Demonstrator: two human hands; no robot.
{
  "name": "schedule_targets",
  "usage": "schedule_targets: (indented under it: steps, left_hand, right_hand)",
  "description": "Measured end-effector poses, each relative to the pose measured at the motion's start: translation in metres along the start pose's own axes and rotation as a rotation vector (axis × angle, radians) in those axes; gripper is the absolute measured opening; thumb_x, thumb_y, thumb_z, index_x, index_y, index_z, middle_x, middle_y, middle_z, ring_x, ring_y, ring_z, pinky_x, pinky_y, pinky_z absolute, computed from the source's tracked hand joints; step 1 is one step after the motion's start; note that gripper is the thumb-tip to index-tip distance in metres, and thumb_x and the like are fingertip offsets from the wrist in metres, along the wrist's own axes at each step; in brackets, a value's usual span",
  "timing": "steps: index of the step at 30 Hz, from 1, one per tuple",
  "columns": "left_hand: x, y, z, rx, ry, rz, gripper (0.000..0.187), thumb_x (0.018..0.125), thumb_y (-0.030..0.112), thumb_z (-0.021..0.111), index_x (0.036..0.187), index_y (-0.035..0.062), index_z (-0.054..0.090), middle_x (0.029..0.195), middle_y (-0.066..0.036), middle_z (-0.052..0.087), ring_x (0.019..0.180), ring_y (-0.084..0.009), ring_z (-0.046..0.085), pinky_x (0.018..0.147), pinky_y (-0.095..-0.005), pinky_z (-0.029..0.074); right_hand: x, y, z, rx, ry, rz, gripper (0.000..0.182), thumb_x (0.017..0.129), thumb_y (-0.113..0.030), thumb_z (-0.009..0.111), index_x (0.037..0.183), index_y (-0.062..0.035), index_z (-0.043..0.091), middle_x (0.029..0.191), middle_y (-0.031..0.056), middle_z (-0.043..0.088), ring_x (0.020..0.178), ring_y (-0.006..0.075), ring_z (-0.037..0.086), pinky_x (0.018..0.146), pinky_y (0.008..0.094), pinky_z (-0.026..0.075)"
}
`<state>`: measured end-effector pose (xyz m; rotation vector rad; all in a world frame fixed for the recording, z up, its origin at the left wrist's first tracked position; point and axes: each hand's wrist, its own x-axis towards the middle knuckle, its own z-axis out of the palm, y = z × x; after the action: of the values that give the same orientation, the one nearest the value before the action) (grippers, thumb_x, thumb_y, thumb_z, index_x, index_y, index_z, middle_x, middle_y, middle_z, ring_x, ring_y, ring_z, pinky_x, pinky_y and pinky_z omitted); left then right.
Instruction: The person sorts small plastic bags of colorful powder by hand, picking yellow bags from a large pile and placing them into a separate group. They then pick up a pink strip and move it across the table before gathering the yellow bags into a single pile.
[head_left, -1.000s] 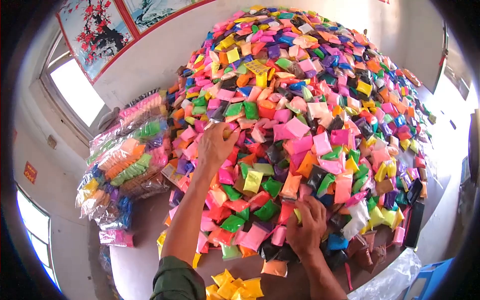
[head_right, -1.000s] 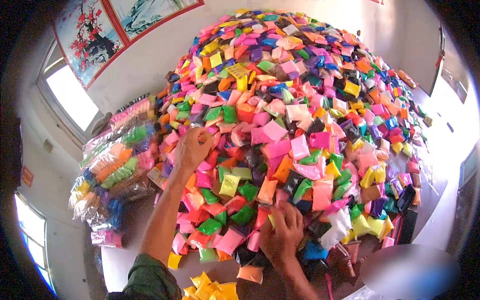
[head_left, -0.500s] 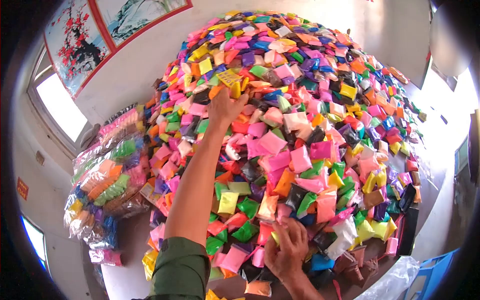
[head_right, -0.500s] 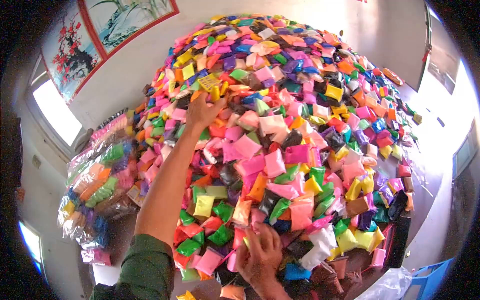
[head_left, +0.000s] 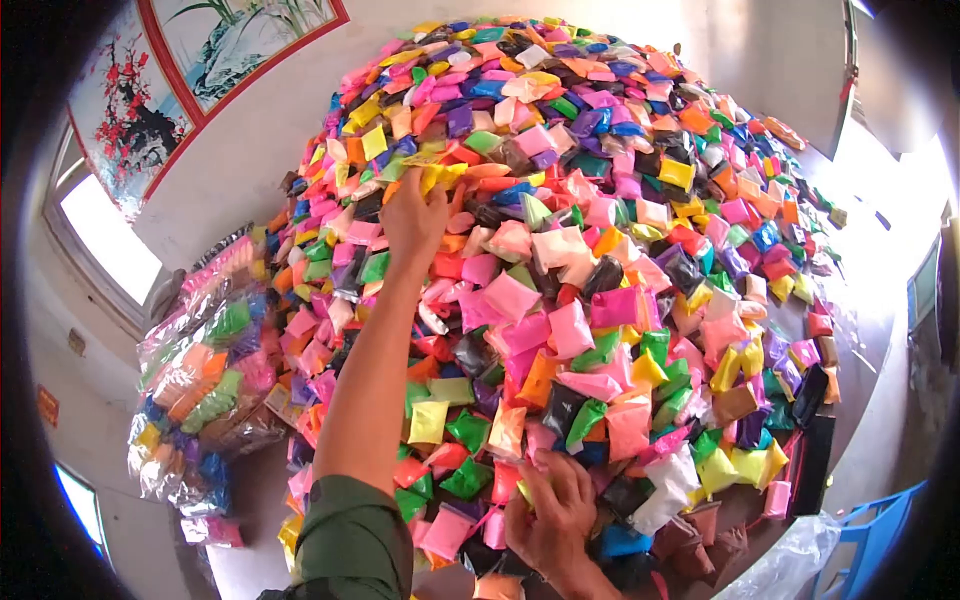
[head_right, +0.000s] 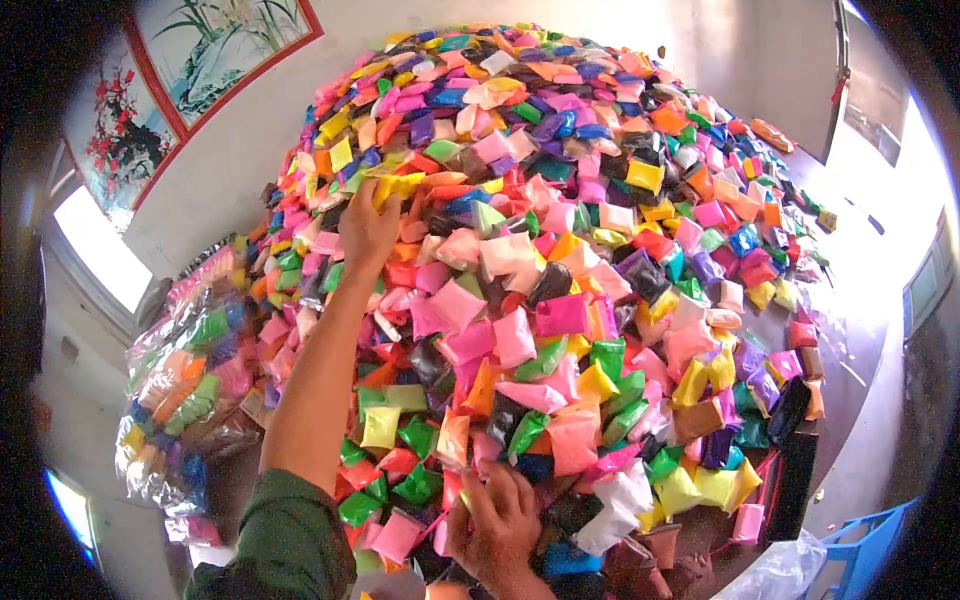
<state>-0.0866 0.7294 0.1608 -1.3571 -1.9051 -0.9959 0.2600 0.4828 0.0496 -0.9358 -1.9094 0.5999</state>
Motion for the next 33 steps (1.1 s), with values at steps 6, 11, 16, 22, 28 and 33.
schedule_targets:
  steps: [6,11,16,22,28,33]
  left_hand:
    - [-0.079,0.012,-0.164,-0.549,-0.338,-0.265,0.028,0.096,0.020,0.066,0.114,-0.0008,0.069,0.093,-0.008,0.073,0.084,-0.0183,0.070,0.077,-0.0353,0.054]
    - [-0.218,0.039,-0.357,-0.448,-0.674,-0.553,0.026,0.098,0.017,0.065,0.115,-0.0018,0.070,0.095,-0.001,0.071,0.086,-0.0077,0.064,0.075,-0.0285,0.052]
    - [-0.343,0.012,-0.497,-0.362,-0.635,-0.960,0.032,0.098,0.019,0.066,0.124,-0.0010,0.067,0.100,-0.006,0.073,0.082,-0.0115,0.069,0.069,-0.0265,0.055]
    - [-0.413,-0.022,-0.554,-0.246,-0.481,-1.220,0.035,0.097,0.019,0.068,0.127,0.0001,0.067,0.100,-0.009,0.074,0.074,-0.0127,0.069,0.061,-0.0252,0.053]
    - [-0.434,-0.023,-0.552,-0.264,-0.541,-1.202,0.034,0.096,0.021,0.073,0.123,0.0013,0.069,0.097,-0.006,0.074,0.074,-0.0107,0.068,0.059,-0.0251,0.052]
    - [-0.445,-0.021,-0.549,-0.295,-0.564,-1.173,0.036,0.098,0.024,0.072,0.126,0.0024,0.069,0.099,-0.007,0.075,0.076,-0.0114,0.069,0.064,-0.0247,0.053]
  right_hand:
    - [0.003,0.004,0.005,-0.008,0.027,-0.054,0.034,0.079,-0.009,0.069,0.112,-0.0058,0.072,0.120,0.0196,0.065,0.114,0.0407,0.061,0.100,0.0503,0.050]
    - [-0.005,0.009,0.010,-0.041,0.091,-0.127,0.029,0.084,-0.008,0.069,0.112,-0.0054,0.073,0.121,0.0192,0.067,0.115,0.0406,0.062,0.101,0.0483,0.051]
    - [-0.008,0.019,0.018,-0.087,0.147,-0.192,0.028,0.085,-0.010,0.070,0.112,-0.0061,0.072,0.125,0.0152,0.067,0.116,0.0383,0.062,0.103,0.0478,0.050]
    - [-0.008,0.023,0.020,-0.144,0.122,-0.204,0.028,0.088,-0.014,0.069,0.114,-0.0063,0.073,0.129,0.0126,0.068,0.119,0.0363,0.062,0.104,0.0471,0.049]
    - [-0.008,0.027,0.021,-0.179,0.109,-0.236,0.027,0.090,-0.016,0.069,0.115,-0.0066,0.074,0.130,0.0116,0.067,0.120,0.0361,0.061,0.105,0.0466,0.049]
    - [-0.007,0.028,0.021,-0.212,0.094,-0.235,0.028,0.090,-0.017,0.069,0.116,-0.0065,0.073,0.131,0.0112,0.068,0.122,0.0355,0.061,0.106,0.0460,0.049]
